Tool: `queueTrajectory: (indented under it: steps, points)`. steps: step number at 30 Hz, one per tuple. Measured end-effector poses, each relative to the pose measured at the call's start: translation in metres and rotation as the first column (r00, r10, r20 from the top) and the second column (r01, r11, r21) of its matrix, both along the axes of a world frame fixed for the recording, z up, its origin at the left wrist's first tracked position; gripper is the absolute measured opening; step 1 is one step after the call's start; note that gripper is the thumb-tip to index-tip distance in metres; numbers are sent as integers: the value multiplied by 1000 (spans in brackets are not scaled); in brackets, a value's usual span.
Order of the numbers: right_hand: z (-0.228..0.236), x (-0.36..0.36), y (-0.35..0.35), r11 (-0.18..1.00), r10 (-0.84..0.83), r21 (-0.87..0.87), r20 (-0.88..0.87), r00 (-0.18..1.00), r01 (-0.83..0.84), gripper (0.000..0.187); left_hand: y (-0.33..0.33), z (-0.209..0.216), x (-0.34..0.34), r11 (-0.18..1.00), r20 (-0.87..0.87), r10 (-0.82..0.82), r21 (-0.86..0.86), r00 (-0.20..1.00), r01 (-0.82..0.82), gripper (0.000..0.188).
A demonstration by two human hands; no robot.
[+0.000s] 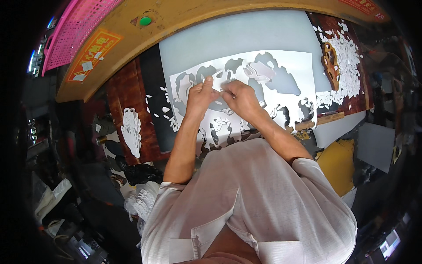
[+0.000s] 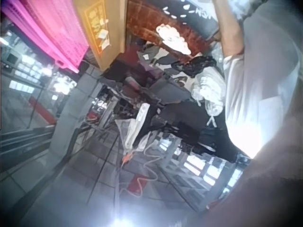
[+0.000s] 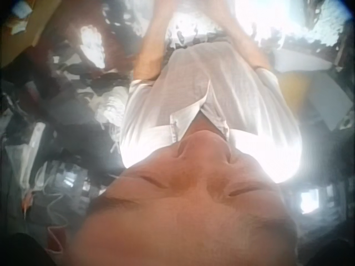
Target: The person removes cutout shapes from a large white sheet, stacks the cutouts, and places the remaining sheet on the floor. They then gather small white paper pieces from the table, stack them, and continue sorting and arranging the cutouts on the table.
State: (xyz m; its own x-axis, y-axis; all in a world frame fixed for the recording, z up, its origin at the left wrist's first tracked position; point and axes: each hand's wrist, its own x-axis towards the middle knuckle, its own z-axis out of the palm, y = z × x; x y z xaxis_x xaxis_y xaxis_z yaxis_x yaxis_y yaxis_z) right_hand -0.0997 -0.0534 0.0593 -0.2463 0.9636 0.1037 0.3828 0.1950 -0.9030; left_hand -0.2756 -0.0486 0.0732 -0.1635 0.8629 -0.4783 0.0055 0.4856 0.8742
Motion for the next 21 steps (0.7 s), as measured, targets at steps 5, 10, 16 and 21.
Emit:
queueTrajectory:
  steps: [5,10,16,21]
  points:
    - [2,3,4,972,72,220,68,995,-85,11,4,-10,13,987,84,111,-125,990,-101,57]
    - [2,22,-13,881,458,176,-95,884,-438,9,23,-18,-13,930,211,365,-126,907,-345,48]
    - [-9,95,-15,862,405,-349,38,913,-368,16,31,-7,-32,966,129,247,41,960,-254,40]
    - [-23,123,44,968,-203,-129,109,973,217,41,26,1,-17,963,79,242,101,967,-249,34]
